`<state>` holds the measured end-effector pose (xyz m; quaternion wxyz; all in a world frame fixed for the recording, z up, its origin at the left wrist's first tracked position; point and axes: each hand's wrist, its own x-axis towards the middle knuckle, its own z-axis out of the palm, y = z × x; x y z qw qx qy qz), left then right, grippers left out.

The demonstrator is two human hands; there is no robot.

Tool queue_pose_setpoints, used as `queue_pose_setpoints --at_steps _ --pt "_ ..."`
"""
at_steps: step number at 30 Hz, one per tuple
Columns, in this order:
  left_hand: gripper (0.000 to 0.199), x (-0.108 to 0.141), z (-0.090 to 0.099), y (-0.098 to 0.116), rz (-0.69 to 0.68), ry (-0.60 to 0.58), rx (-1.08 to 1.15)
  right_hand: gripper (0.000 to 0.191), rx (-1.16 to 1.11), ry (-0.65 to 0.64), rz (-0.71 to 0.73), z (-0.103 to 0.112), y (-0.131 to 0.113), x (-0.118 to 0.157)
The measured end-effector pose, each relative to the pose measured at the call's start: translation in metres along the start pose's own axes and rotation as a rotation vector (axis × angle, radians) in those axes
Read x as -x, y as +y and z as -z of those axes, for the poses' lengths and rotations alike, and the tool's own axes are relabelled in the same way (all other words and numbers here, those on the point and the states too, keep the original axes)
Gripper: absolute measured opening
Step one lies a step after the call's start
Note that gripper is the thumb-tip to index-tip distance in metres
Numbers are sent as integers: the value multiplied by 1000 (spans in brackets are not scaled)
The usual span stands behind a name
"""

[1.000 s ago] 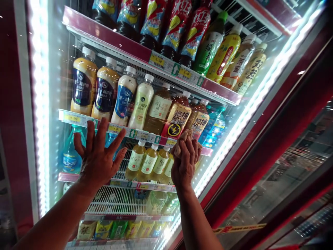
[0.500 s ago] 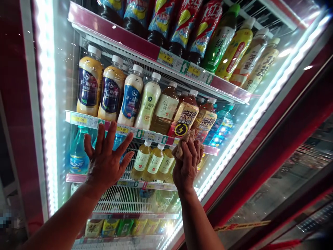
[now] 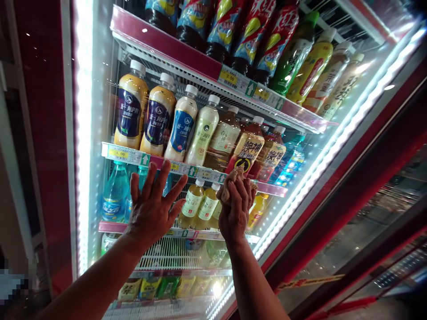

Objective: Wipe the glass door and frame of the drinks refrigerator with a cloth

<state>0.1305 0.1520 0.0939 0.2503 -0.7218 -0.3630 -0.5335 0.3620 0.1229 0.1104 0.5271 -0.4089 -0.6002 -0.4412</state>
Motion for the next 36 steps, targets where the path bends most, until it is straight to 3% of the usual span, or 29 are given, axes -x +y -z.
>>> queue_pose_setpoints --at_steps 9,16,23,29,32,36 --pt "93 5 1 -13 -64 2 14 50 13 25 -17 -7 -10 -16" --pt "89 8 2 -18 -82 1 44 53 -15 -31 16 -12 -27 3" --pt "80 8 5 -23 -99 -1 19 54 -6 -3 44 -17 -23 -23" --pt "67 9 7 -20 -92 -7 16 55 -59 -58 82 -17 -34 -7" --pt "59 6 12 -15 -65 22 11 53 -60 -62 101 -15 -30 -15" --pt "50 0 22 -16 -68 149 4 57 -37 -63 97 -15 -27 -26"
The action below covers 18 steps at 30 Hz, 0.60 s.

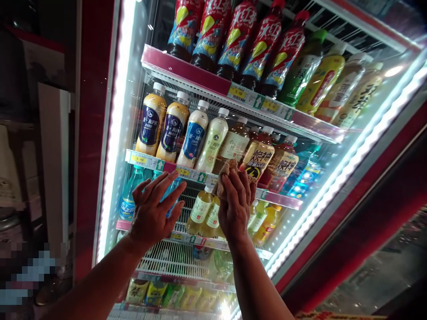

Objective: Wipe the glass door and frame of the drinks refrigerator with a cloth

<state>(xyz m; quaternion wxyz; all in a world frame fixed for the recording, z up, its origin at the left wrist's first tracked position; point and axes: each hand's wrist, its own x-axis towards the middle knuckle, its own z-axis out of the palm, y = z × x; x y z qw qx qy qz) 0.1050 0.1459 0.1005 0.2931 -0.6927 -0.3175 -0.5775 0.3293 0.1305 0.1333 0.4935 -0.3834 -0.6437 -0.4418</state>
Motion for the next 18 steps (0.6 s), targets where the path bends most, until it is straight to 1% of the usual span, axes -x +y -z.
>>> queue_pose_setpoints --at_steps 2,4,6,9,13,15,18 --pt "52 -3 3 -4 -6 50 -35 62 -4 -20 -1 -1 -4 3" --pt "58 -3 4 -8 21 56 -81 64 -21 -50 16 -1 -10 10" --pt "68 -1 3 -11 71 28 -116 63 -46 -74 42 -1 -13 12" --pt "77 4 -2 -12 137 -29 -133 59 -74 -82 61 0 -12 5" --pt "77 9 -6 -15 161 -59 -138 55 -83 -46 26 -3 -13 -4" --pt "76 12 -7 -17 152 -61 -148 54 -91 -53 14 -4 -17 0" --pt "76 14 -6 -18 142 -68 -169 52 -114 -106 42 -5 -22 11"
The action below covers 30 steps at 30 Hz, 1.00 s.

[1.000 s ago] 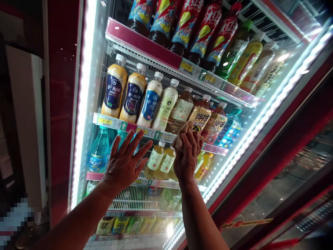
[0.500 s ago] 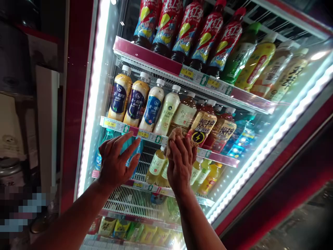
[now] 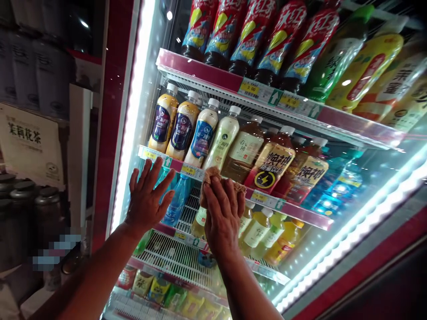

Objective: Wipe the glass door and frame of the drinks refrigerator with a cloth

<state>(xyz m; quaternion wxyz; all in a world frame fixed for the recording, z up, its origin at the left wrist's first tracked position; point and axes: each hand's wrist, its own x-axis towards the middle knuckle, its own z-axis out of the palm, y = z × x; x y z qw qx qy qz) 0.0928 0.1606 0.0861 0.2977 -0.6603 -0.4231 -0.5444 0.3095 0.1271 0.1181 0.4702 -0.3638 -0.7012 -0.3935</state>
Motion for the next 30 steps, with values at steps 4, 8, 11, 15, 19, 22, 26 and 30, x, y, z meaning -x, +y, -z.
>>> queue_pose_setpoints --at_steps 4,8,11,15,19,22,26,30 --pt "80 2 2 -1 -4 -31 -31 54 -2 -12 -8 3 2 -4" --pt "83 4 3 -2 -5 -48 -26 58 13 34 -58 4 5 -15" --pt "83 6 2 -3 -1 -44 -9 62 14 22 -54 0 -2 -6" --pt "82 7 4 -7 -31 -29 7 58 -1 -7 -26 -5 -12 6" --pt "78 6 11 -15 -63 -40 21 60 20 38 -69 -8 -14 -10" --pt "76 6 15 -23 -78 -55 35 63 49 60 -123 -13 -20 -20" --pt "76 8 15 -28 -93 -67 70 66 51 44 -109 -22 -34 -13" --pt "75 6 16 -31 -104 -55 92 64 72 22 -97 -25 -41 -12"
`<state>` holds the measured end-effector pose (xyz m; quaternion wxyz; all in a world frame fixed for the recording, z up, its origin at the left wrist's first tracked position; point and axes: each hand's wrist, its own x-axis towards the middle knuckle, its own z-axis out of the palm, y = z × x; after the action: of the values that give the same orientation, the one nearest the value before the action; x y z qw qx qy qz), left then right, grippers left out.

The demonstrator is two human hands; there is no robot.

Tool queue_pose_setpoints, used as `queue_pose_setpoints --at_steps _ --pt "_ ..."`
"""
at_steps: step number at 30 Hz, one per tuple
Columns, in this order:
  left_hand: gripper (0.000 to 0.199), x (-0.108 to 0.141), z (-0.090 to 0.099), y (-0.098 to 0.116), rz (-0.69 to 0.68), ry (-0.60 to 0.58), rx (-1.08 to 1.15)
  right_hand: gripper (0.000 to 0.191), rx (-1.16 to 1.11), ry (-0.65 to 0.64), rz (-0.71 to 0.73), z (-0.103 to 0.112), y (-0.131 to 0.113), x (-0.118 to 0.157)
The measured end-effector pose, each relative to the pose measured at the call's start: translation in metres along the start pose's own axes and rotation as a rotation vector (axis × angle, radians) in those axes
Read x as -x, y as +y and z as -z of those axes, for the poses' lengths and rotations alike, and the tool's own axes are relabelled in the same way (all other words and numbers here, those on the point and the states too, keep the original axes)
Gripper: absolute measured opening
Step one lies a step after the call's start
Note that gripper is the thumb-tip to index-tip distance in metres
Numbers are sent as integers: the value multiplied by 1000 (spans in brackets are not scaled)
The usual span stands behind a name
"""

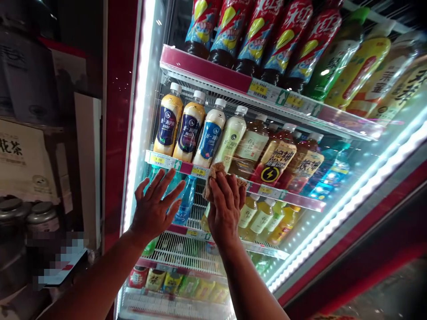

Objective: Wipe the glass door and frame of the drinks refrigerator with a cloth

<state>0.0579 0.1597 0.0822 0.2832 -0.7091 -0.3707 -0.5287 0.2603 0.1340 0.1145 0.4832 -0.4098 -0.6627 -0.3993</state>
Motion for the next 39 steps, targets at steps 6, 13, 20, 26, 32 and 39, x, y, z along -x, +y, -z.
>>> queue_pose_setpoints --at_steps 6,13,20,26,32,39 --pt "75 -12 17 -18 -32 81 15 67 18 29 -25 -3 -4 -22" --pt "79 -8 22 -38 79 36 -26 72 26 -1 0 -12 -20 -7" --pt "77 -7 24 -49 23 66 -22 69 44 25 -21 -14 -20 -25" --pt "72 -6 25 -59 -15 85 -6 67 60 0 12 -20 -30 -12" --pt "68 -4 23 -62 -9 99 14 63 33 22 12 -23 -31 -29" --pt "65 0 21 -65 -8 81 52 69 47 -4 43 -27 -40 -23"
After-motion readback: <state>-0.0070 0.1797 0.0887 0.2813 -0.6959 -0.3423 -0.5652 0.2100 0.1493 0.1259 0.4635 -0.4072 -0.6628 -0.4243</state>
